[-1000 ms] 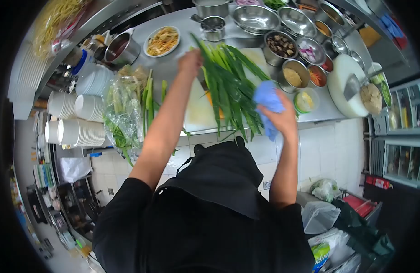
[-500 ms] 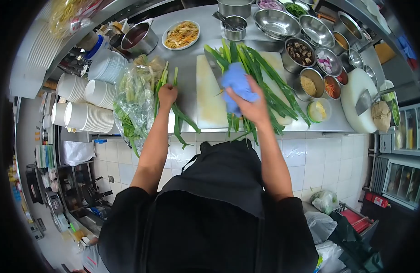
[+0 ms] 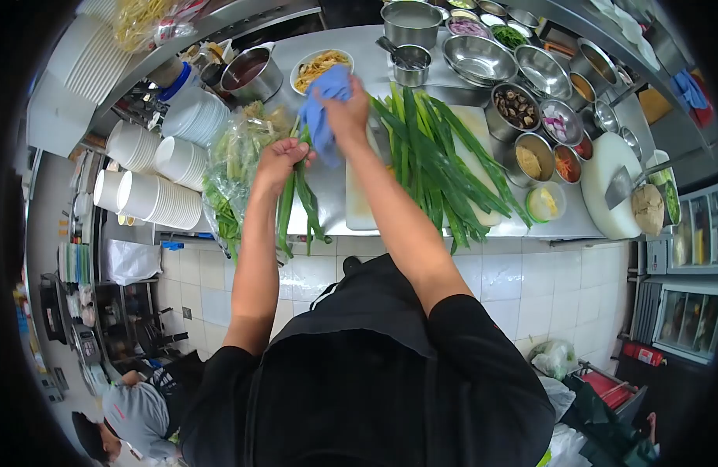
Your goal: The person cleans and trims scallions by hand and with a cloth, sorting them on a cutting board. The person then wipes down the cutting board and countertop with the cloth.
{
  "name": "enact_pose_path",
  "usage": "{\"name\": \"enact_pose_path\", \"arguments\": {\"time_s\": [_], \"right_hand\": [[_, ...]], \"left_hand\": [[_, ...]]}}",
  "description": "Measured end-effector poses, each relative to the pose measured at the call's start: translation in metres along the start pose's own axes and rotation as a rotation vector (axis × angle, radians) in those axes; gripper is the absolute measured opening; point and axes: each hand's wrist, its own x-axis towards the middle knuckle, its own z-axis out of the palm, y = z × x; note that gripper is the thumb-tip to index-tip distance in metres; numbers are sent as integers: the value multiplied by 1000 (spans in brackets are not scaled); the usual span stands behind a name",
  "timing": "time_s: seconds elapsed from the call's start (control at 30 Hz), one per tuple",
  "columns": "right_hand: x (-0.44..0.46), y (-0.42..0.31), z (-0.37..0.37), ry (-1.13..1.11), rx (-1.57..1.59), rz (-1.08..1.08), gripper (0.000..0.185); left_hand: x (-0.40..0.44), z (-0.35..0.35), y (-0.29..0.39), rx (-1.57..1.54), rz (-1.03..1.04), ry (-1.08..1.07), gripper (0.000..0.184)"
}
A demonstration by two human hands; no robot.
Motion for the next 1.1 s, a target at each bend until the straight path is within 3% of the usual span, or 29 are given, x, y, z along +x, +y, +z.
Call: {"name": "enact_pose_path", "arguments": {"time_s": [0.07,0.13,0.17,0.23,0.37,0.5,0.6,0.7,0.73,0.77,0.8,0.87,0.9,0.97,1.07,1.1], "right_hand": [[4,-10,-13,30,84,16,51],[5,-10,-26,-285,285,262,50],[-6,-9,-23,-285,281,264,50],[-39,-9,-12,-511,84,192,52],[-49,3,-22,-343,2,97,58],[-66,-28,-105,-454,-315,228,65],[-103,-71,-187,-500,-406,202,61],[-138,-116,-253,-297,-554,238,54],[-145,-128,-270,-222,-655,240,52],[-150,-133,-284,-157,-688,210,51],[-153,-135,-297,-96,-716,181,51],[-155,-128,-327,119,-931,178,50],[-157,-134,-320,99,-925,174,50],[-166,-148,-310,300,-824,60,49],[-172,-148,-303,310,-724,11,47],[-174,-151,-297,278,-708,-13,47]], "left_hand": [[7,-12,0,-166,16,-13,14],[10,-12,15,-472,48,-12,13],[14,-7,21,-476,45,-12,13],[32,6,33,-398,193,56,19],[55,35,55,-523,263,295,37],[87,35,67,-748,126,377,28],[125,47,44,-975,64,286,23],[126,112,15,-862,-155,177,22],[139,132,-12,-938,-115,45,25],[150,157,-34,-962,-93,57,27],[128,182,-19,-902,-188,152,28],[123,193,-36,51,-105,313,40],[121,182,-45,49,-102,333,40],[114,151,-70,479,492,550,40],[101,58,-109,1016,501,655,24],[98,34,-112,1166,271,782,22]]}}
